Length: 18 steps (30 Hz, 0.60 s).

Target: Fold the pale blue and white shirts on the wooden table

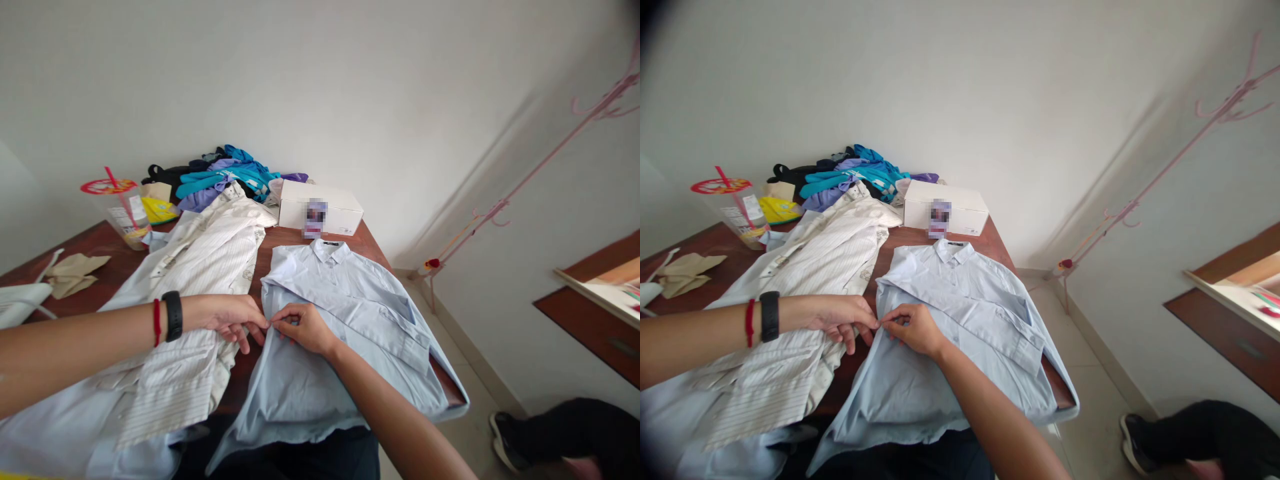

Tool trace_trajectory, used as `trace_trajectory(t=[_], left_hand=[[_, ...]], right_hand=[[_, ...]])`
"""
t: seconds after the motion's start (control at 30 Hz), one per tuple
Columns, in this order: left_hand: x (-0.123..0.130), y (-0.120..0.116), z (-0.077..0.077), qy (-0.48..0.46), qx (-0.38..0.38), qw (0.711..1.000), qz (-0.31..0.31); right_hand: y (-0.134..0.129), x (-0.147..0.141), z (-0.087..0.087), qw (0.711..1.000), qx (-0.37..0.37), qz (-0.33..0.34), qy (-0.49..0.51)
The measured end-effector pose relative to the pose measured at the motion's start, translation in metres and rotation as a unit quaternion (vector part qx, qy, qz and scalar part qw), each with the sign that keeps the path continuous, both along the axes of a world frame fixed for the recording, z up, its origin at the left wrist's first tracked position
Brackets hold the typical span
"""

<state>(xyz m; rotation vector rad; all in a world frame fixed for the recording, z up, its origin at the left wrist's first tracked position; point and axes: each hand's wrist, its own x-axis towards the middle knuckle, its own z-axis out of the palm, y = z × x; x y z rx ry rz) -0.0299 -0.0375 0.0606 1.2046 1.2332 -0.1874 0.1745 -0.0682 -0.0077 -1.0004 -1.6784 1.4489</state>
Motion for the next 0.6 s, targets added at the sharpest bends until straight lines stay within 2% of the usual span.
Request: trace_trajectory(t=[0.6], left_hand=[[-0.0018,0.0015,0.0,0.001,0.017,0.999,0.049]], right_hand=[[0.0009,-0.0033,-0.0013,0.999,-0.049,-0.01,0.003]])
